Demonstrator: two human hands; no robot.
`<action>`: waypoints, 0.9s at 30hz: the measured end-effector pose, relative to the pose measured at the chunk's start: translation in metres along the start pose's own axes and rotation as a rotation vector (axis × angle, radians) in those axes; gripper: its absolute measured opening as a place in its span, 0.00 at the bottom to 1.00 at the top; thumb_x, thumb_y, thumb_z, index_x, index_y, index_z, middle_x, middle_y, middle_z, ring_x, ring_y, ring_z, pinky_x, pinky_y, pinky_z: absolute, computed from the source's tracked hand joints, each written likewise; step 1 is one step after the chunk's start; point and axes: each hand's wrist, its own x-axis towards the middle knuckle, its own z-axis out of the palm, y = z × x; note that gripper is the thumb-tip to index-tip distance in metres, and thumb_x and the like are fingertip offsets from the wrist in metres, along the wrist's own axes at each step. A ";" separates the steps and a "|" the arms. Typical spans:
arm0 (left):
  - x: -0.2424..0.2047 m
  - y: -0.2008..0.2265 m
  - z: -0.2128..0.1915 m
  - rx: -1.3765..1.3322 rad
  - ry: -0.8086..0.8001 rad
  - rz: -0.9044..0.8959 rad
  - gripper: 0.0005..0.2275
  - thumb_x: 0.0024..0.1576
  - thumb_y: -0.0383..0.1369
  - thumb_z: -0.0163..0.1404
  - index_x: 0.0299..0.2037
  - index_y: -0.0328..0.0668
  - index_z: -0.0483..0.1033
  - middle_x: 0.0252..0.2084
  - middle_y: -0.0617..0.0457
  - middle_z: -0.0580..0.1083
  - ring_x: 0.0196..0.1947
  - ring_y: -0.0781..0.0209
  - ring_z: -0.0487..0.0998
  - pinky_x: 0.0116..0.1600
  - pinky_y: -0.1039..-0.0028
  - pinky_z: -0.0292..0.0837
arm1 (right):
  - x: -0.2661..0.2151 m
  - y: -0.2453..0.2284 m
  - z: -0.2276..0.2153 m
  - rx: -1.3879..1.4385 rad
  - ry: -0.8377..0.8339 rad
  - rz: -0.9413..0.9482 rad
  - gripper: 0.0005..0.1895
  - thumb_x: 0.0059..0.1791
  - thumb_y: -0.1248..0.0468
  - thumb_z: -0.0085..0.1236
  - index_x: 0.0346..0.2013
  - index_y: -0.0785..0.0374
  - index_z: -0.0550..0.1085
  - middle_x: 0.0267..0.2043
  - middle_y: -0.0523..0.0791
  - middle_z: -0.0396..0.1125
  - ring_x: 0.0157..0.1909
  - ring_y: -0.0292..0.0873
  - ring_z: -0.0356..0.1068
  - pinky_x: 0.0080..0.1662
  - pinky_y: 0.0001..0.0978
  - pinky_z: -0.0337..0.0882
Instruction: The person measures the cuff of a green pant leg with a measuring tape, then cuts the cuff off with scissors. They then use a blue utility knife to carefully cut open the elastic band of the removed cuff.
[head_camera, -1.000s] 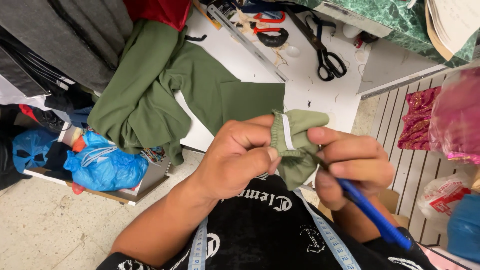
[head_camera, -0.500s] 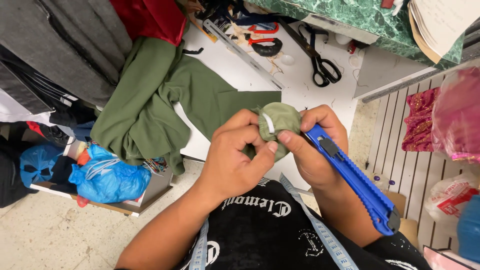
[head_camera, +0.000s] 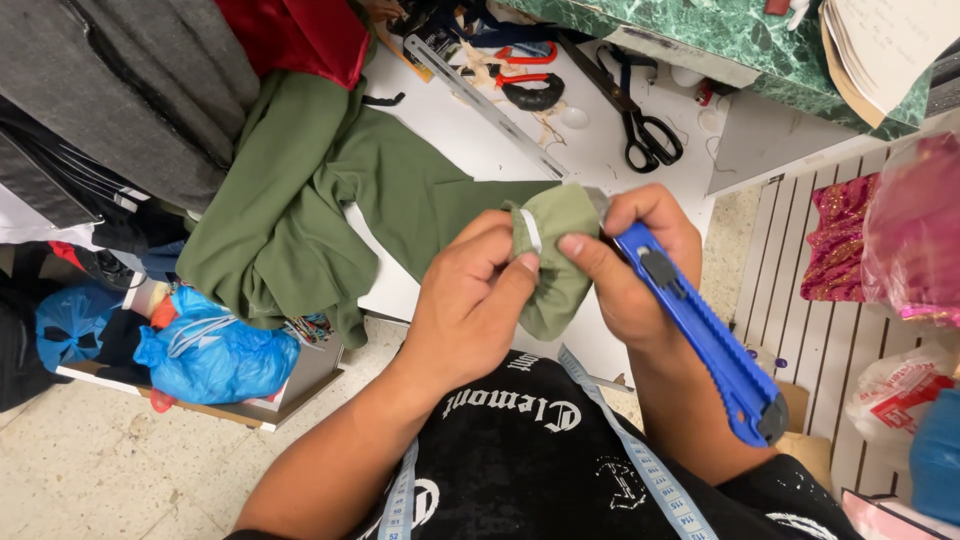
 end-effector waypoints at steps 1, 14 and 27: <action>0.001 0.001 -0.001 -0.001 0.000 0.000 0.11 0.61 0.27 0.46 0.24 0.38 0.68 0.31 0.49 0.69 0.31 0.59 0.68 0.38 0.69 0.68 | 0.003 -0.010 0.002 -0.001 0.000 0.000 0.17 0.46 0.76 0.67 0.34 0.65 0.64 0.28 0.46 0.66 0.28 0.34 0.64 0.33 0.25 0.70; 0.002 0.022 0.003 -0.089 -0.012 -0.032 0.06 0.59 0.26 0.46 0.29 0.42 0.70 0.32 0.58 0.64 0.32 0.67 0.65 0.36 0.77 0.61 | -0.026 -0.051 0.029 -0.173 -0.074 -0.365 0.13 0.57 0.57 0.46 0.41 0.66 0.71 0.39 0.51 0.62 0.52 0.59 0.77 0.55 0.45 0.84; 0.003 0.044 -0.013 -0.250 -0.188 -0.135 0.06 0.60 0.31 0.50 0.30 0.42 0.76 0.32 0.58 0.70 0.30 0.68 0.67 0.36 0.78 0.63 | -0.022 -0.045 -0.011 -0.164 -0.220 -0.546 0.15 0.50 0.69 0.61 0.47 0.62 0.65 0.40 0.55 0.65 0.55 0.62 0.75 0.60 0.46 0.83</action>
